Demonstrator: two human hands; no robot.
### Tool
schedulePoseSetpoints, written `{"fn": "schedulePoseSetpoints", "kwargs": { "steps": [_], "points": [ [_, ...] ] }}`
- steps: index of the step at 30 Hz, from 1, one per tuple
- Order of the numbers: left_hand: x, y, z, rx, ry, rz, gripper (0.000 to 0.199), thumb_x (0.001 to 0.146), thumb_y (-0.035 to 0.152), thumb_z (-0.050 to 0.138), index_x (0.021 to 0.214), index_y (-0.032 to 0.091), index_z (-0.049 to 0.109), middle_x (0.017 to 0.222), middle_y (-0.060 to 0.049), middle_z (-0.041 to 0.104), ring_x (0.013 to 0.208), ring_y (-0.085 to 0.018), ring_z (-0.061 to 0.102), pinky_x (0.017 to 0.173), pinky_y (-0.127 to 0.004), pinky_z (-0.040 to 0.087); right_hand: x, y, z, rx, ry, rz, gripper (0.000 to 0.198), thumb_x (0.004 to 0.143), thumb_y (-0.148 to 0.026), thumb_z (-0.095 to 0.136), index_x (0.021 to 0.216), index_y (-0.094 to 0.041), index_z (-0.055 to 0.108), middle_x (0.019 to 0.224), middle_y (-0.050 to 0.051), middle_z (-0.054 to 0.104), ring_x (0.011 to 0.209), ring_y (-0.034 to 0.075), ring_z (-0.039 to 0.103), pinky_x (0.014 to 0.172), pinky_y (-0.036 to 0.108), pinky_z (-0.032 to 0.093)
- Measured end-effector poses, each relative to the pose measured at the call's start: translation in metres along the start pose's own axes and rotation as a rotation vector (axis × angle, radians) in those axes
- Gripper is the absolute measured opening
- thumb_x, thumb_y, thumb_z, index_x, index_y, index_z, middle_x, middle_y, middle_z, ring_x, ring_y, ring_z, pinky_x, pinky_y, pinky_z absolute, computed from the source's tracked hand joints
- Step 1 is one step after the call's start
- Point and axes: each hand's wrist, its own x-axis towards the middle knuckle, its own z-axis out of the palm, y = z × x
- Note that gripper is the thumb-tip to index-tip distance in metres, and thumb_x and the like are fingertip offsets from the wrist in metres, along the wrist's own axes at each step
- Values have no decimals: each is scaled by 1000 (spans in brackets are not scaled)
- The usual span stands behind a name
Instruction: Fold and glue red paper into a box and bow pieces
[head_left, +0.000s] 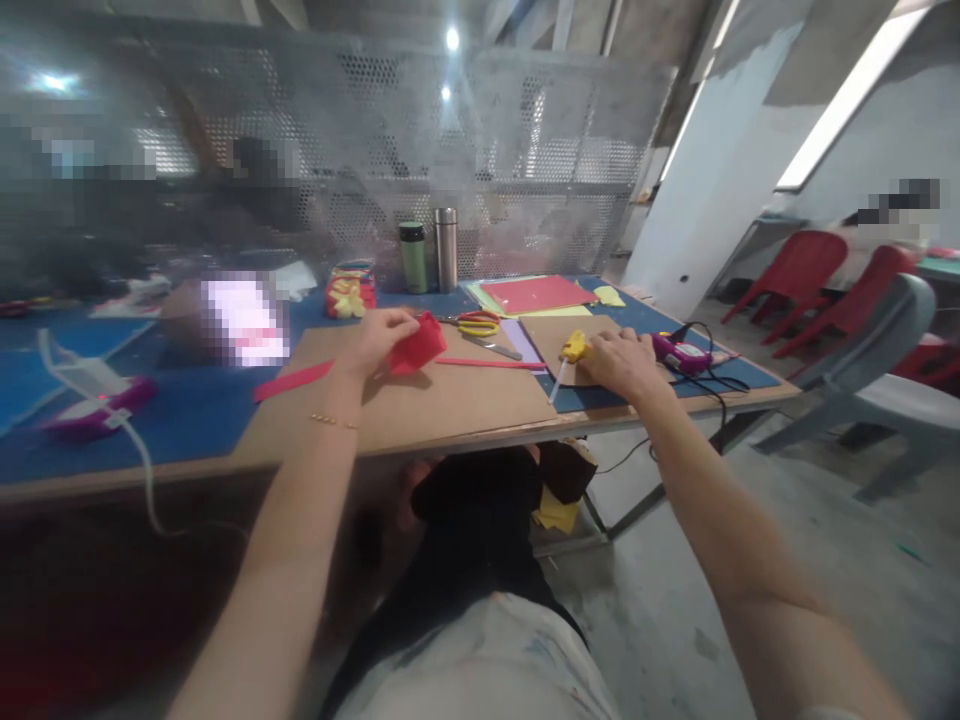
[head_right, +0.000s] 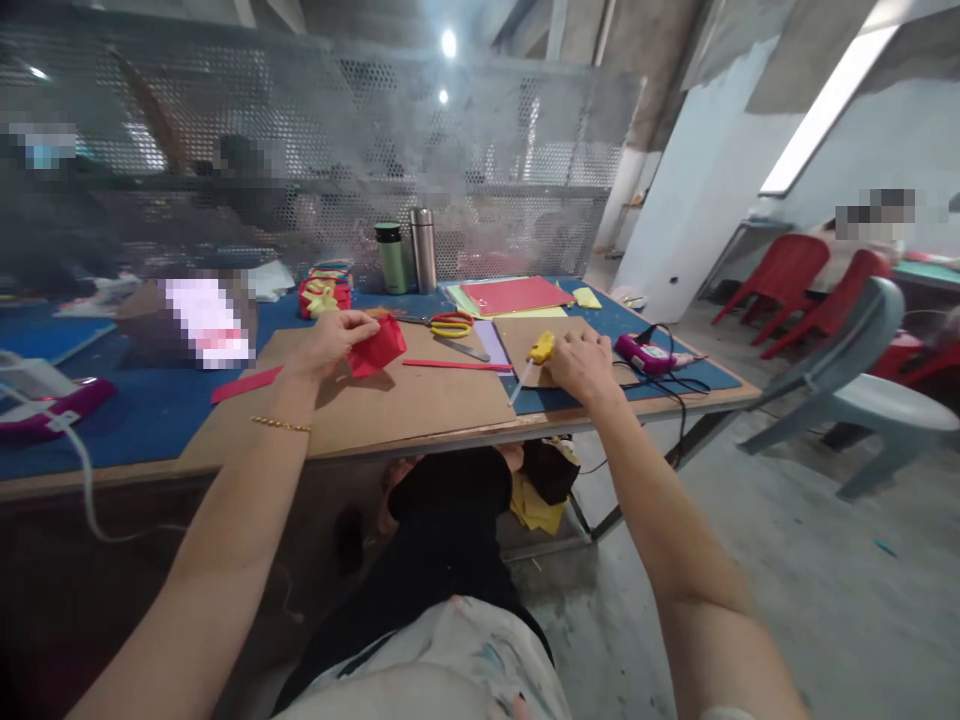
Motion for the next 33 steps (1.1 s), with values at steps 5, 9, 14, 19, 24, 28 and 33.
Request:
{"fn": "schedulePoseSetpoints", "kwargs": {
  "steps": [5,9,14,19,24,28,33],
  "points": [
    [4,-6,-1,-13,12,24,12,82,20,76,71,17,71,68,-2,67,68,-15,59,67,-26,48,7,5,18,-37,-45,29,46,107,-43,51,127,-10,77,135,27,71,130,40,63,105,53,45],
    [9,-13,-1,21,48,55,13,84,19,73,72,17,71,68,-2,66,69,-15,58,71,-27,49,5,10,23,-45,-49,-4,44,108,-35,49,128,-7,75,134,31,69,130,42,64,103,53,49],
    [11,-13,-4,432,154,47,15,85,13,69,71,16,70,79,-7,71,80,-19,62,88,-34,51,8,28,26,92,10,38,39,108,-36,51,125,-9,73,126,33,67,116,40,69,88,46,51],
    [5,-5,-5,801,11,-71,16,95,20,65,84,16,77,99,-13,78,102,-26,68,99,-39,49,8,30,10,633,226,-161,48,107,-58,42,92,-22,70,89,12,68,87,29,64,78,41,51],
    [0,1,1,1000,50,-114,24,100,20,58,107,14,81,125,-20,75,121,-32,63,111,-49,43,-12,-14,-28,1044,52,-294,67,96,-84,46,78,-23,68,80,9,67,73,24,59,66,36,47],
    [-1,4,13,970,-1,83,35,97,17,57,122,17,82,139,-18,70,129,-33,60,116,-54,40,-15,-48,-35,1195,-121,-286,66,92,-84,54,73,-22,67,76,7,64,69,20,56,63,33,44],
    [-2,-1,30,947,-250,115,31,91,18,65,111,22,88,125,-12,78,130,-34,61,119,-55,38,-2,-76,-25,1298,-243,-301,71,81,-90,61,80,-20,73,81,8,67,75,21,60,66,33,48]
  ]
}}
